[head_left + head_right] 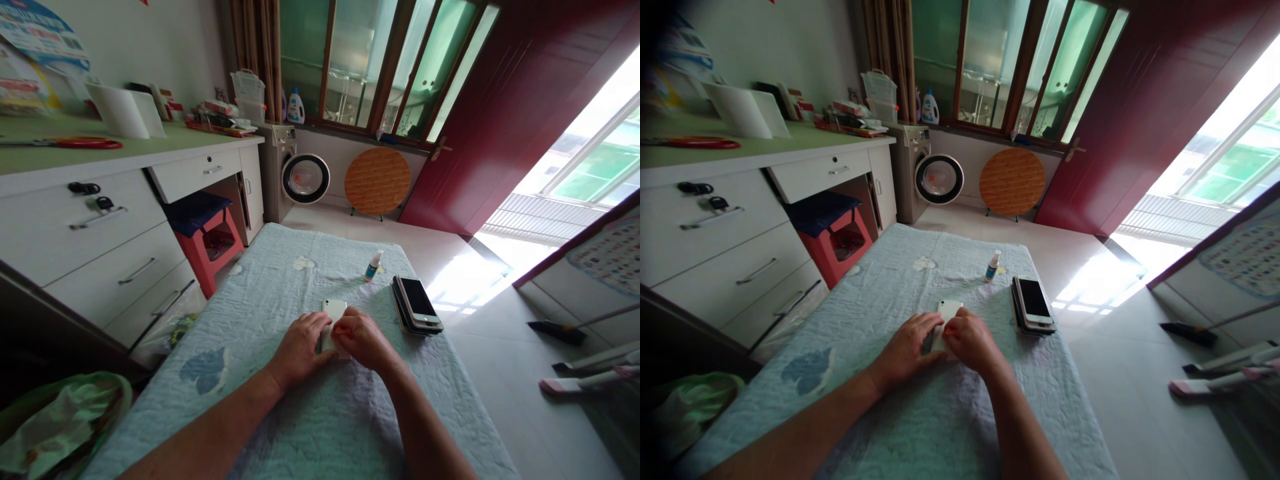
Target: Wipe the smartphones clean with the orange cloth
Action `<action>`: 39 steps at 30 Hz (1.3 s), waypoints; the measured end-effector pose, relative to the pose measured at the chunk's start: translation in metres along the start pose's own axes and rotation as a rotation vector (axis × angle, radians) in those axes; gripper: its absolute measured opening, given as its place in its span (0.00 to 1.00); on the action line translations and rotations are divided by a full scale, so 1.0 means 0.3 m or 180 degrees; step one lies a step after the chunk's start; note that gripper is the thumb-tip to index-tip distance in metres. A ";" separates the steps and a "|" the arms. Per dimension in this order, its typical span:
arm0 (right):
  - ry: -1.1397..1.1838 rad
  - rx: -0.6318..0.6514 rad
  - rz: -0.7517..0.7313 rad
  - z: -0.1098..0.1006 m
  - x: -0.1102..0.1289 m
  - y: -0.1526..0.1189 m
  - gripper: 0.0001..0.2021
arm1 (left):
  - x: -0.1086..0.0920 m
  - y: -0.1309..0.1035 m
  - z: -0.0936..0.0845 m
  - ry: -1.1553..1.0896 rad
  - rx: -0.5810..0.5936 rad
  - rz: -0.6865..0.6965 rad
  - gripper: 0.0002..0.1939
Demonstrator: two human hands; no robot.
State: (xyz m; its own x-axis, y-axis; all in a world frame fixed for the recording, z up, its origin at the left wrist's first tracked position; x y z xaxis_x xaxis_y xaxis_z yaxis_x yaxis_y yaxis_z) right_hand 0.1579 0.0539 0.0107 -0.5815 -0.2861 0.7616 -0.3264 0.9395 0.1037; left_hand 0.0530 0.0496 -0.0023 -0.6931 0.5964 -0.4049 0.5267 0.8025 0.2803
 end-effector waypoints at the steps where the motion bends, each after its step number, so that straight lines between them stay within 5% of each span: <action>1: 0.0070 0.0091 -0.0040 0.006 0.004 -0.003 0.08 | -0.001 0.000 0.001 0.0013 0.0006 -0.0003 0.28; 7: 0.0160 0.0180 -0.0093 0.023 0.005 -0.009 0.07 | -0.001 -0.001 0.003 0.0033 -0.0017 -0.0008 0.24; 20: -0.0208 -0.0737 0.0134 -0.044 -0.064 0.020 0.09 | 0.001 0.004 -0.002 -0.0115 0.0113 -0.0109 0.33; 39: -0.0034 -0.0502 0.0056 -0.033 -0.039 0.000 0.06 | 0.002 -0.001 0.000 -0.0128 0.0108 -0.0101 0.30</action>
State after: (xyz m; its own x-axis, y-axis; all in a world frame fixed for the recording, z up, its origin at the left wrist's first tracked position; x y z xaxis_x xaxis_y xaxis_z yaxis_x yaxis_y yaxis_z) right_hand 0.1719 0.0591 0.0081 -0.5943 -0.2704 0.7574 -0.1953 0.9621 0.1902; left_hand 0.0524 0.0499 -0.0026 -0.6898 0.5688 -0.4479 0.5215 0.8195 0.2374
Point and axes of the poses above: each hand's wrist, its own y-axis towards the middle knuckle, its own z-axis out of the palm, x = y × z, the point moved 9 cm from there along y, towards the middle knuckle, and after that the axes turned 14 degrees about y, right-handed, at the moved point
